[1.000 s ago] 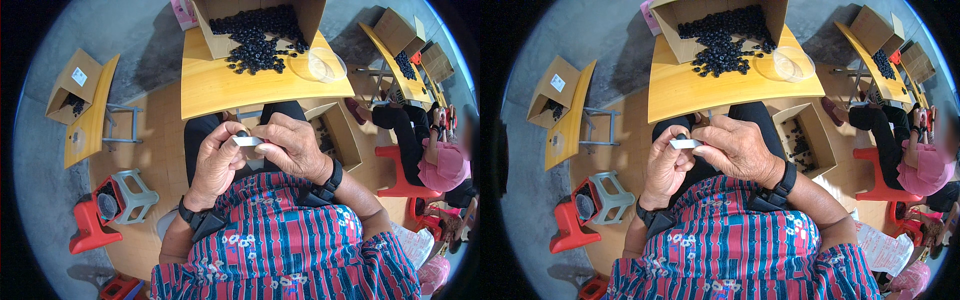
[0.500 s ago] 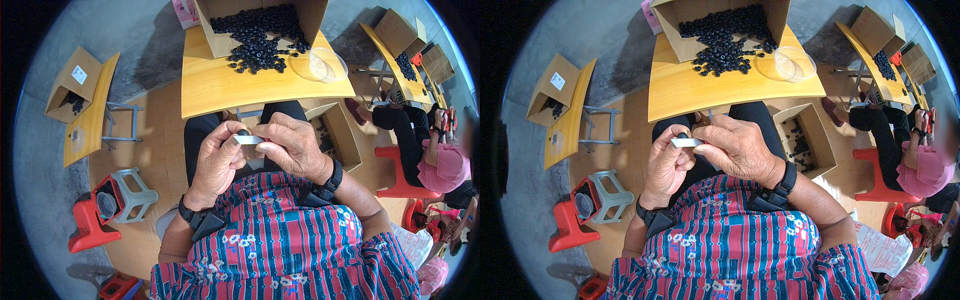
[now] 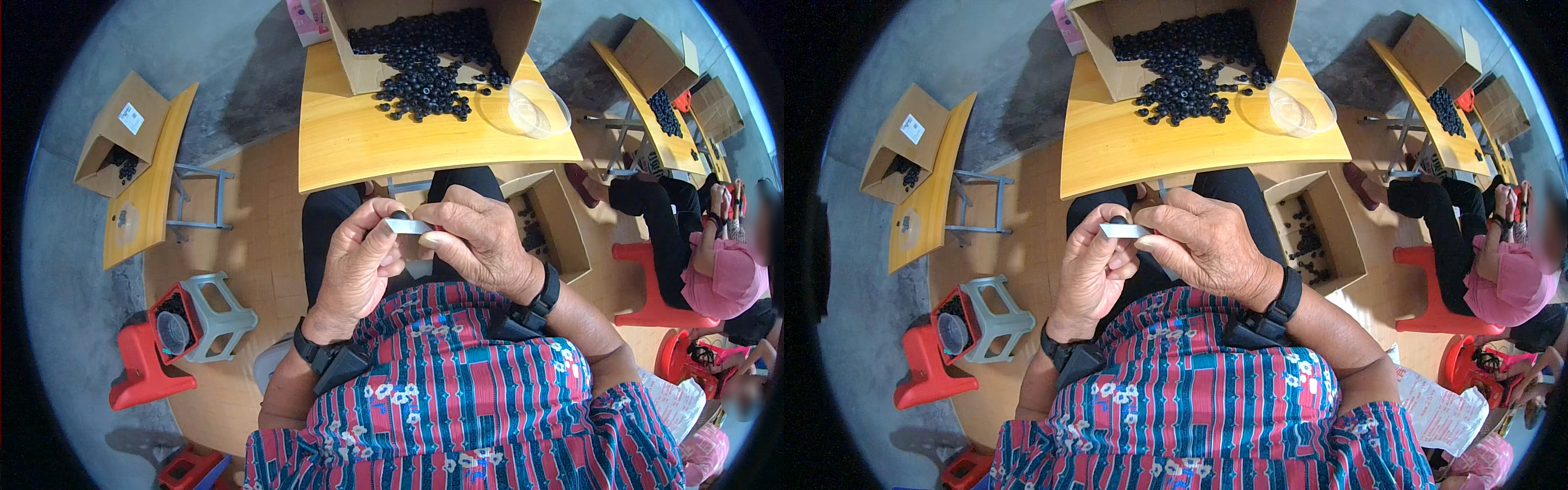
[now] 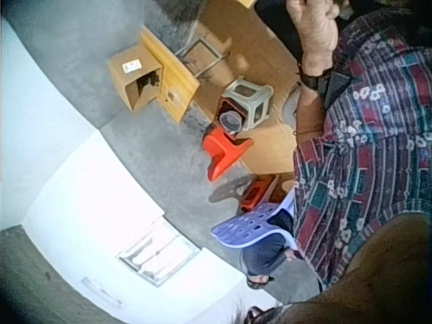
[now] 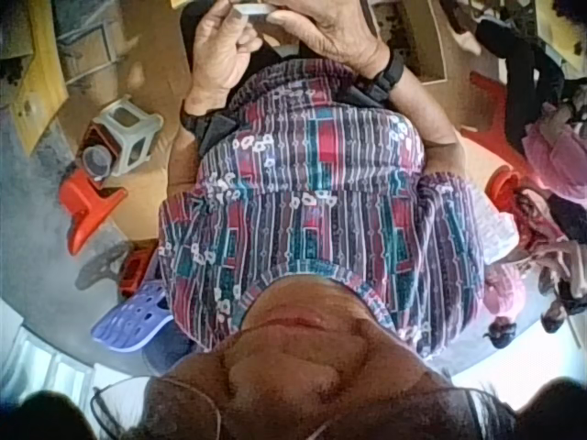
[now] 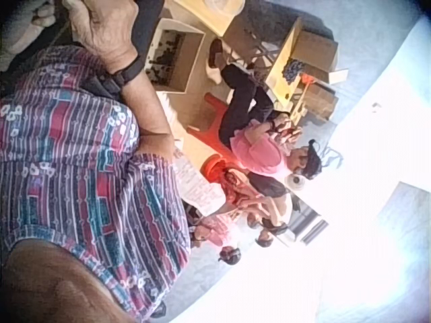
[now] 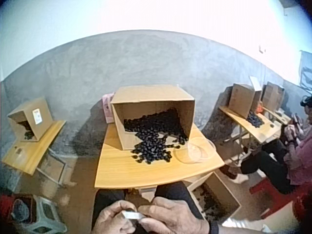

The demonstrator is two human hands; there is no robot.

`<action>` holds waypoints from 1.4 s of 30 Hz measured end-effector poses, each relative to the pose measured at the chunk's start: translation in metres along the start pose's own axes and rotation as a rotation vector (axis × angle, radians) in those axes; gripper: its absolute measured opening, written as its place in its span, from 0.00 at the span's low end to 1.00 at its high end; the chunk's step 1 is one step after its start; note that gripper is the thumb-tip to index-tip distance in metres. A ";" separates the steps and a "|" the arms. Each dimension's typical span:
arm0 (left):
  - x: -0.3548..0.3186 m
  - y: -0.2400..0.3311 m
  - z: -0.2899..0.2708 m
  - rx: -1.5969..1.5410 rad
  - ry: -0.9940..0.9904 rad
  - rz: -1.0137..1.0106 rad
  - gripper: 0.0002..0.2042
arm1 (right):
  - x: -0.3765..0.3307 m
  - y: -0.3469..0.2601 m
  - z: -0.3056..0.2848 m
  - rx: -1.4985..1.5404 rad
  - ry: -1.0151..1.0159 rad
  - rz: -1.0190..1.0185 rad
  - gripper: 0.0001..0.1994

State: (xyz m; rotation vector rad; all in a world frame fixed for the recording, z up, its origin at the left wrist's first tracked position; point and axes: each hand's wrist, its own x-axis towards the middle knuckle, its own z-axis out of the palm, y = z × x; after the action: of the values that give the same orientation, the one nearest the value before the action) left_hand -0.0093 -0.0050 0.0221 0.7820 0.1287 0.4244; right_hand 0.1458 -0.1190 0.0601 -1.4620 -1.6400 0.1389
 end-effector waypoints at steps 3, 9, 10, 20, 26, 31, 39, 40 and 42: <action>0.000 0.000 0.001 0.014 0.033 0.000 0.12 | 0.001 -0.001 0.000 0.008 -0.015 0.024 0.11; 0.000 -0.001 -0.003 0.033 0.030 0.011 0.11 | 0.001 0.002 0.001 0.038 -0.039 0.054 0.11; 0.001 -0.001 -0.004 0.027 0.031 0.012 0.11 | 0.001 0.003 0.001 0.046 -0.042 0.074 0.11; -0.004 -0.014 -0.011 -0.144 0.131 -0.047 0.11 | 0.000 0.013 0.019 0.074 0.013 0.175 0.09; -0.006 -0.012 -0.002 -0.179 0.050 -0.053 0.11 | 0.002 0.018 0.025 -0.036 0.022 0.258 0.09; -0.002 -0.004 0.009 -0.160 0.052 -0.020 0.11 | 0.000 0.027 0.027 0.158 0.119 0.225 0.11; -0.002 -0.004 0.009 -0.031 0.083 0.032 0.11 | -0.001 0.005 0.025 0.711 0.119 0.413 0.20; -0.002 -0.005 0.009 0.007 0.087 0.029 0.12 | 0.000 0.006 0.026 0.709 0.123 0.413 0.20; -0.003 -0.005 0.009 0.003 0.082 0.018 0.12 | 0.003 0.010 0.026 0.521 0.186 0.187 0.18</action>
State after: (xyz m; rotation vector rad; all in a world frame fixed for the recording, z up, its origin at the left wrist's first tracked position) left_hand -0.0075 -0.0157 0.0246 0.7690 0.1989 0.4739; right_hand 0.1356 -0.1018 0.0404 -1.1782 -1.1983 0.4835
